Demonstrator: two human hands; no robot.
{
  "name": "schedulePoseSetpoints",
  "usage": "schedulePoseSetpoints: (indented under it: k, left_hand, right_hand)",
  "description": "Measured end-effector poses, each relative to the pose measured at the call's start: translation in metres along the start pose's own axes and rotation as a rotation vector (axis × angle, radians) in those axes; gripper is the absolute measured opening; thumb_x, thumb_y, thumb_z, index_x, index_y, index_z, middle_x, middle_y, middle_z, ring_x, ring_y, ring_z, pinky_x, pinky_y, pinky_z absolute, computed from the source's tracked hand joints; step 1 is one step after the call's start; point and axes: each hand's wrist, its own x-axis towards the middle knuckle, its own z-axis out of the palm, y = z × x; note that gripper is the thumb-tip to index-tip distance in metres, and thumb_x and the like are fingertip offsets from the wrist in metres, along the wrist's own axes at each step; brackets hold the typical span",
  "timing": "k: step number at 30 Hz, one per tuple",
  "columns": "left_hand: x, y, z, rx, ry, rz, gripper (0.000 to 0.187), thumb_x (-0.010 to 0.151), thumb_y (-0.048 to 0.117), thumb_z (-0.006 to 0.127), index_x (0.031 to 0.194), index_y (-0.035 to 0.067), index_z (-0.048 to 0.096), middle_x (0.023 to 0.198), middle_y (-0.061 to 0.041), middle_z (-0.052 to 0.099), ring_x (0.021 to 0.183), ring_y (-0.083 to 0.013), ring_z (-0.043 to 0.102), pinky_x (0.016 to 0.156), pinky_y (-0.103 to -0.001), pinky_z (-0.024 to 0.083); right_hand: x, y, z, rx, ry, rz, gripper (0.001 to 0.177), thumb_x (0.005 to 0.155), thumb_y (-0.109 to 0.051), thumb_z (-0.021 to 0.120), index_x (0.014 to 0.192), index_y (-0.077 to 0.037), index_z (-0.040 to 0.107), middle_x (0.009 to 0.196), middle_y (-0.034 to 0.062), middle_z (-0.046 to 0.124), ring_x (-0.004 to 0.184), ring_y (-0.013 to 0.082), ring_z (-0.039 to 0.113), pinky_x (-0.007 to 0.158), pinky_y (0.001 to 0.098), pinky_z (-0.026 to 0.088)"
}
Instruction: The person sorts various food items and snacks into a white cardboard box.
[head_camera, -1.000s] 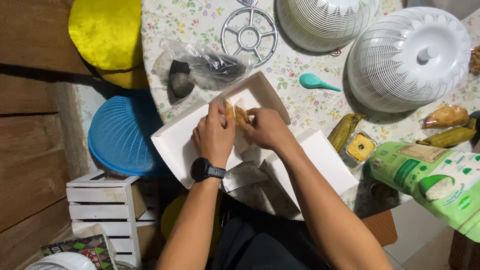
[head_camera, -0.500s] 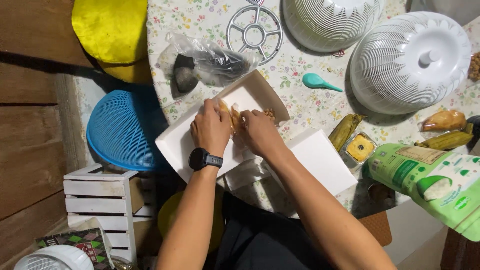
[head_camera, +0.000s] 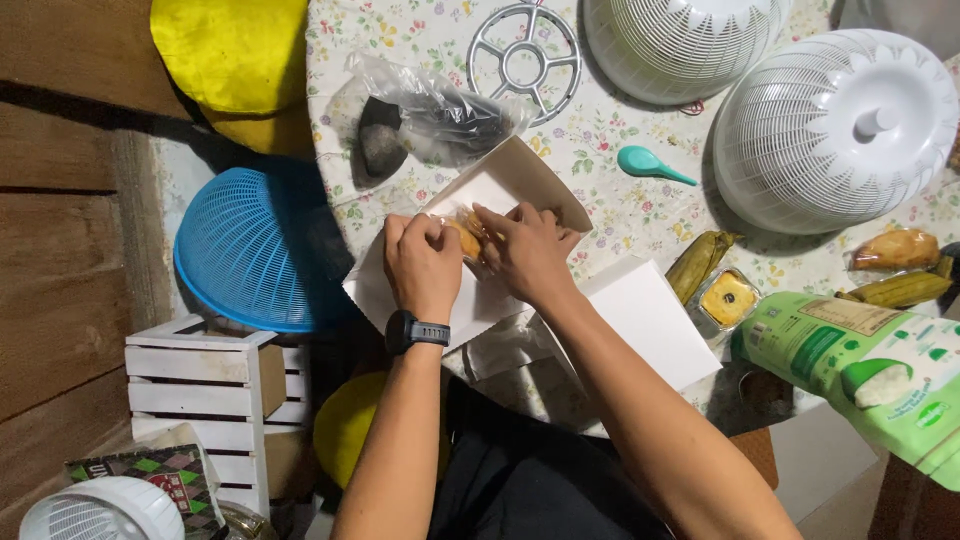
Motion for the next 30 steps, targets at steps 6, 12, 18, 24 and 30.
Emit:
schedulePoseSetpoints:
  k: [6,12,18,24,30]
  left_hand:
    - [-0.001,-0.005,-0.003,-0.179,-0.04,-0.111,0.025,0.085,0.011,0.074,0.08,0.002,0.052,0.092,-0.011,0.056,0.076,-0.0283,0.063,0.069,-0.04,0.051]
    - [-0.005,-0.001,-0.004,-0.265,-0.007,-0.096,0.026,0.096,0.017,0.073,0.099,0.004,0.051,0.098,-0.008,0.053,0.076,-0.0221,0.06,0.072,-0.037,0.052]
    - [0.001,0.02,-0.011,-0.174,-0.016,-0.119,0.052,0.082,0.032,0.087,0.101,0.003,0.049,0.097,-0.014,0.051,0.085,-0.03,0.058,0.074,-0.044,0.05]
    - [0.002,0.016,-0.007,-0.165,-0.085,-0.166,0.052,0.079,0.021,0.087,0.106,0.004,0.047,0.103,-0.016,0.05,0.091,-0.0361,0.057,0.082,-0.049,0.047]
    - [0.001,0.007,0.0,-0.183,-0.063,-0.072,0.048,0.078,0.013,0.084,0.108,0.004,0.048,0.107,-0.016,0.051,0.097,-0.0381,0.058,0.083,-0.048,0.048]
  right_hand:
    - [0.015,0.005,0.009,0.494,-0.078,0.116,0.042,0.092,-0.029,0.074,0.131,-0.014,0.07,0.102,0.0126,0.073,0.084,0.0287,0.071,0.078,0.0402,0.056]
    - [0.019,-0.001,0.001,0.584,-0.226,0.334,0.04,0.092,-0.033,0.074,0.125,-0.009,0.073,0.096,0.0136,0.079,0.084,0.0224,0.079,0.077,0.0348,0.06]
    - [0.009,0.02,0.009,0.663,-0.183,0.086,0.035,0.097,-0.021,0.065,0.128,-0.005,0.068,0.122,0.016,0.074,0.094,0.023,0.076,0.081,0.0359,0.059]
    - [0.004,0.031,-0.041,0.599,-0.144,0.12,0.038,0.095,-0.009,0.054,0.13,-0.008,0.068,0.105,0.0156,0.074,0.089,0.0286,0.074,0.082,0.0373,0.059]
    - [0.005,0.066,-0.033,0.088,-0.07,-0.279,0.039,0.085,-0.002,0.06,0.124,-0.002,0.063,0.123,0.0218,0.066,0.112,0.0409,0.06,0.091,0.0461,0.051]
